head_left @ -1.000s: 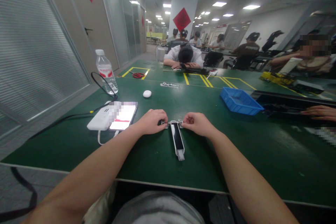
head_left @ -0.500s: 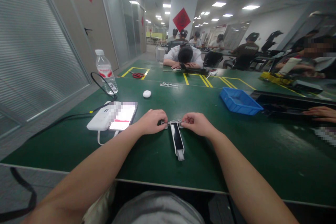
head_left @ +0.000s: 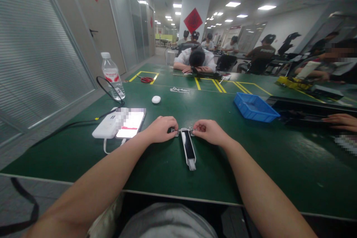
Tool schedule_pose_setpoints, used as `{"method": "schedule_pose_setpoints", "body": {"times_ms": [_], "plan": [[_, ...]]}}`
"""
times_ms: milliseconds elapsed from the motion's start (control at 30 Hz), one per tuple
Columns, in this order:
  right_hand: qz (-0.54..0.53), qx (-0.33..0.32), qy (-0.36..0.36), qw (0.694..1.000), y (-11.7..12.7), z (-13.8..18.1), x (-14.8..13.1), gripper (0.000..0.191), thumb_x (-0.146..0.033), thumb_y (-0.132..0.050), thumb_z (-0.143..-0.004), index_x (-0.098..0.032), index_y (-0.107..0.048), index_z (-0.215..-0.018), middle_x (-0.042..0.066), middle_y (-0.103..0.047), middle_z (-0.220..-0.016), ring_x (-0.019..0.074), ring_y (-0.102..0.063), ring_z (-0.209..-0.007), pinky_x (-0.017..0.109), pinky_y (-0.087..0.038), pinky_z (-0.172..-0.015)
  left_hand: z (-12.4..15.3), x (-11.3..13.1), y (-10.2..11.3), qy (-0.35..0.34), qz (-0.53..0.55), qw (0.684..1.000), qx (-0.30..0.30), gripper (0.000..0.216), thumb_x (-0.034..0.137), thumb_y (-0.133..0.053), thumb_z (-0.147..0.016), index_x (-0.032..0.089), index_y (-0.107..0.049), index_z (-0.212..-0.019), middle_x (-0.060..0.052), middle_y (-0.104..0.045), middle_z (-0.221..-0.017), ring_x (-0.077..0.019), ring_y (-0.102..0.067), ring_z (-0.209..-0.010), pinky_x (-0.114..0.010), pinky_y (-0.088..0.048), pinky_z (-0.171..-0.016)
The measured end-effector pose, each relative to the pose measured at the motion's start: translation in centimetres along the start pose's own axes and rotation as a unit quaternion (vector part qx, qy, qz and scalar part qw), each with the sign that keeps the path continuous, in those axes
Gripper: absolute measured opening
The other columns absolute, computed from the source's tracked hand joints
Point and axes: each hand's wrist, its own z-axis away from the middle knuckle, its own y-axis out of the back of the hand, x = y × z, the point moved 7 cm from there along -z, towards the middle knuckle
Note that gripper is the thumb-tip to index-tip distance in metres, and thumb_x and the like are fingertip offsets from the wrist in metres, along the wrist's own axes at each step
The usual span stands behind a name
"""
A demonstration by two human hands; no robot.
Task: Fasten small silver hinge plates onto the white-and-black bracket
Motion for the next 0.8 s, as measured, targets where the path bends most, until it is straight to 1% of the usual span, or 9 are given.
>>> {"method": "schedule_pose_setpoints", "body": {"times_ms": [100, 300, 433, 567, 800], "plan": [[-0.003, -0.005, 0.003, 1.0, -0.21, -0.03, 0.18, 0.015, -0.027, -0.066, -0.071, -0.016, -0.061, -0.08, -0.003, -0.056, -0.065, 0.0096, -0.048, -0.056, 0.023, -0.038, -0.055, -0.01, 0.1, 0.07, 0.003, -0.001, 1.0, -0.002, 0.011, 0.024, -0.055, -0.082, 0.019, -0.063, -0.086, -0.003, -0.063, -0.097, -0.0189, -0.059, -0.093, -0.03, -0.039, -0.078], [0.013, 0.006, 0.007, 1.0, -0.27, -0.08, 0.25, 0.013, -0.026, -0.064, -0.073, -0.017, -0.06, -0.081, -0.003, -0.055, -0.064, 0.0097, -0.048, -0.056, 0.023, -0.037, -0.055, -0.05, 0.17, 0.09, 0.002, -0.001, 1.0, -0.002, 0.01, 0.023, -0.055, -0.081, 0.018, -0.062, -0.086, -0.003, -0.063, -0.095, -0.0188, -0.059, -0.093, -0.029, -0.039, -0.077], [0.022, 0.01, 0.012, 1.0, -0.2, -0.08, 0.17, 0.014, -0.026, -0.064, -0.072, -0.017, -0.061, -0.082, -0.003, -0.055, -0.064, 0.0098, -0.049, -0.056, 0.023, -0.037, -0.056, -0.03, 0.05, 0.02, 0.0, -0.003, 1.0, 0.0, 0.01, 0.024, -0.055, -0.082, 0.018, -0.062, -0.086, -0.003, -0.063, -0.095, -0.0186, -0.059, -0.093, -0.03, -0.039, -0.077], [0.038, 0.013, 0.009, 0.999, -0.11, -0.09, 0.15, 0.012, -0.026, -0.065, -0.072, -0.018, -0.062, -0.08, -0.003, -0.057, -0.065, 0.0099, -0.048, -0.057, 0.023, -0.038, -0.056, -0.07, 0.1, 0.02, -0.005, 0.0, 1.0, 0.0, 0.011, 0.024, -0.055, -0.082, 0.018, -0.063, -0.086, -0.003, -0.063, -0.095, -0.0183, -0.059, -0.092, -0.029, -0.04, -0.078], [0.038, 0.013, 0.012, 0.999, 0.01, -0.07, 0.06, 0.011, -0.026, -0.065, -0.072, -0.018, -0.063, -0.079, -0.002, -0.057, -0.066, 0.0099, -0.048, -0.057, 0.023, -0.038, -0.057, -0.02, 0.25, 0.12, -0.002, 0.002, 1.0, -0.002, 0.01, 0.023, -0.055, -0.081, 0.018, -0.063, -0.086, -0.004, -0.063, -0.095, -0.0182, -0.059, -0.091, -0.029, -0.04, -0.078]]}}
